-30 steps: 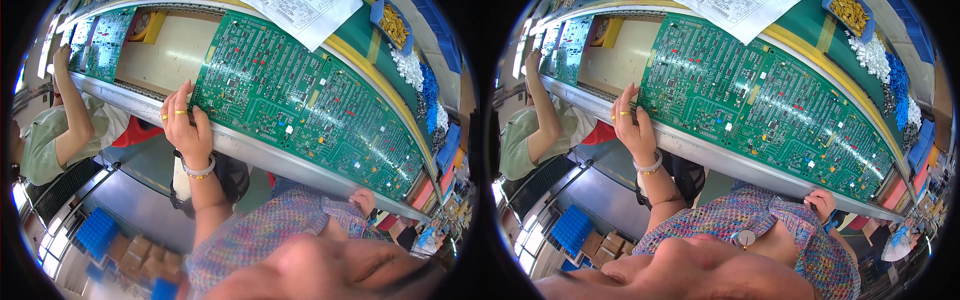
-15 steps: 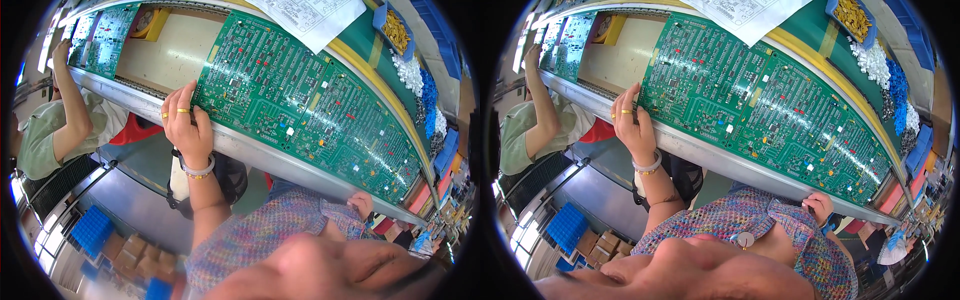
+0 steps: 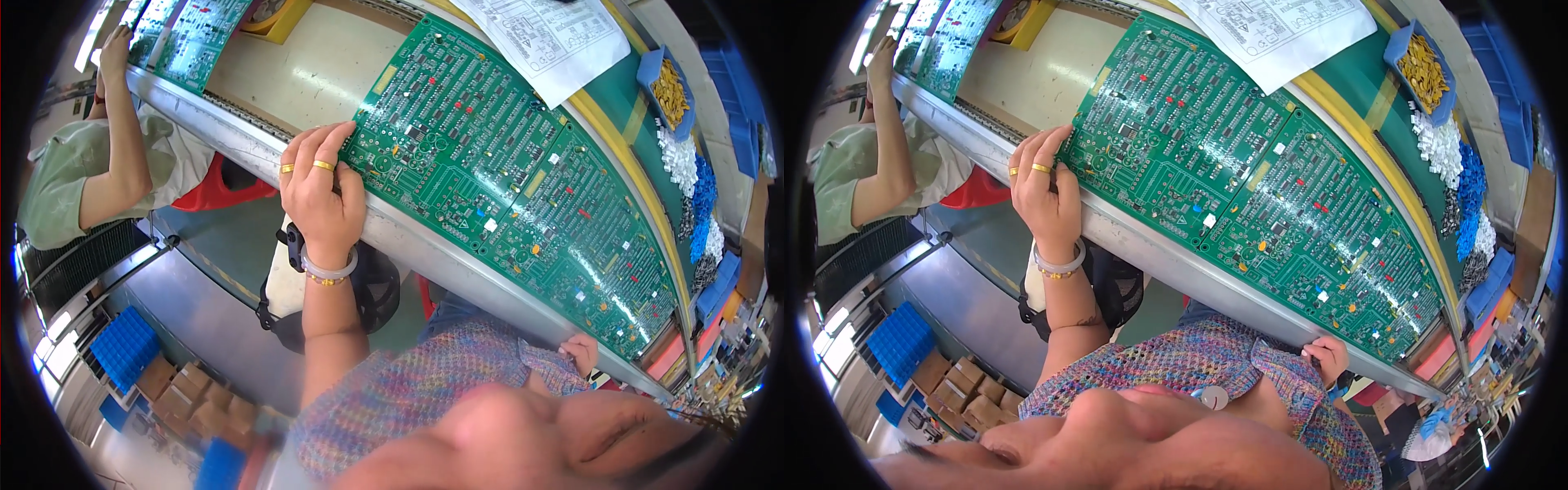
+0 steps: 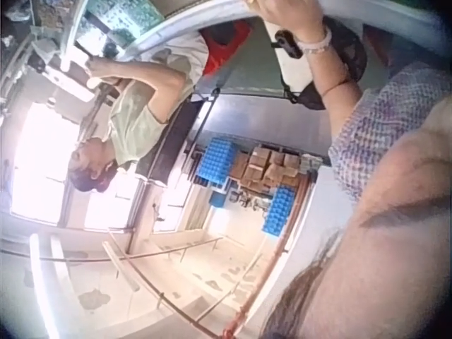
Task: The person inserts small electronic components into a printed circuit board by hand.
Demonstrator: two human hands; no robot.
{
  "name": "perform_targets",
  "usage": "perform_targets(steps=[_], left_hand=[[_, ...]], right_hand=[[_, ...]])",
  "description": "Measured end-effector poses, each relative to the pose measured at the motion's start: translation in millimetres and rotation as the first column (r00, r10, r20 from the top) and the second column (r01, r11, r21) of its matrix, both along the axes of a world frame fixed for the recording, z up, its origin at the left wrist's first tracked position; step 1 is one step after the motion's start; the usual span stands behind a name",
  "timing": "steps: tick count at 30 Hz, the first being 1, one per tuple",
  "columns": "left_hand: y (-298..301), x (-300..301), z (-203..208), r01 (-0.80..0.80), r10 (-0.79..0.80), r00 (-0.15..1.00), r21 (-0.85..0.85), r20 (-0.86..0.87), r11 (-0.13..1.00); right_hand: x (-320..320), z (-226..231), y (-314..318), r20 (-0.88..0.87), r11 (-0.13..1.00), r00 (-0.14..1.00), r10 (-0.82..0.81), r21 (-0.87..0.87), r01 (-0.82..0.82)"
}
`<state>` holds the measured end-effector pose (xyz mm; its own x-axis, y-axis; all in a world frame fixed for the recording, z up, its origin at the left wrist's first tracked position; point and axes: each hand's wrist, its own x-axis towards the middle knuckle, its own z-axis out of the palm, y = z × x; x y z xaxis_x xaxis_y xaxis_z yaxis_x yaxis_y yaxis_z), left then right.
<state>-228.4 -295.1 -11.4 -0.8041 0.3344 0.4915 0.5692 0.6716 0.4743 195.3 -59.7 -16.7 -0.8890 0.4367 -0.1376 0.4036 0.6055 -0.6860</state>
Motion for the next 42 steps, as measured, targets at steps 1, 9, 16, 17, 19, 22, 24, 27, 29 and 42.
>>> perform_targets(steps=[1,9,16,17,19,22,24,27,29,42], left_hand=[[0.3,1.0,-0.4,-0.001,0.001,1.0,0.006,0.001,1.0],[5.3,3.0,-3.0,0.026,-0.026,1.0,0.006,-0.004,1.0],[-11.6,2.2,-5.9,0.031,-0.033,0.999,-0.099,-0.013,0.995],[-12.7,0.3,-7.6,0.055,-0.058,0.998,-0.131,-0.026,0.99],[-13.7,-2.5,-11.5,0.079,-0.077,0.997,-0.121,0.017,0.99],[-13.1,-3.4,-11.2,0.079,-0.067,0.988,-0.084,0.143,0.993],[-11.1,-3.9,-12.7,0.051,-0.036,0.969,-0.053,0.244,0.997],[-19.7,-13.3,-21.1,0.047,-0.032,0.961,-0.05,0.273,0.998],[-30.8,-21.9,-29.7,0.073,-0.143,0.908,0.188,0.395,0.979],[260.7,89.8,53.7,0.728,-0.741,0.672,-0.192,0.01,0.658]], right_hand=[[-11.9,4.6,-0.1,-0.13,0.984,0.986,0.102,0.158,-0.081],[-18.5,7.2,-3.2,-0.173,0.971,0.976,0.131,0.223,-0.091],[-50.0,15.8,-0.8,-0.279,0.981,0.948,0.154,0.155,-0.113],[-52.5,23.0,4.2,-0.295,0.991,0.947,0.124,0.088,-0.102],[-52.5,43.9,24.3,-0.317,0.997,0.948,0.032,0.075,-0.008],[-60.3,68.9,80.4,-0.324,0.954,0.936,-0.135,0.214,0.211],[-70.7,82.3,123.8,-0.282,0.913,0.935,-0.215,0.281,0.294],[-101.6,66.8,192.6,-0.321,0.823,0.947,0.005,0.539,0.178],[-133.1,51.0,216.3,-0.32,0.82,0.945,0.069,0.557,0.129],[-193.0,20.6,244.2,-0.206,0.735,0.961,0.183,0.678,0.006]])
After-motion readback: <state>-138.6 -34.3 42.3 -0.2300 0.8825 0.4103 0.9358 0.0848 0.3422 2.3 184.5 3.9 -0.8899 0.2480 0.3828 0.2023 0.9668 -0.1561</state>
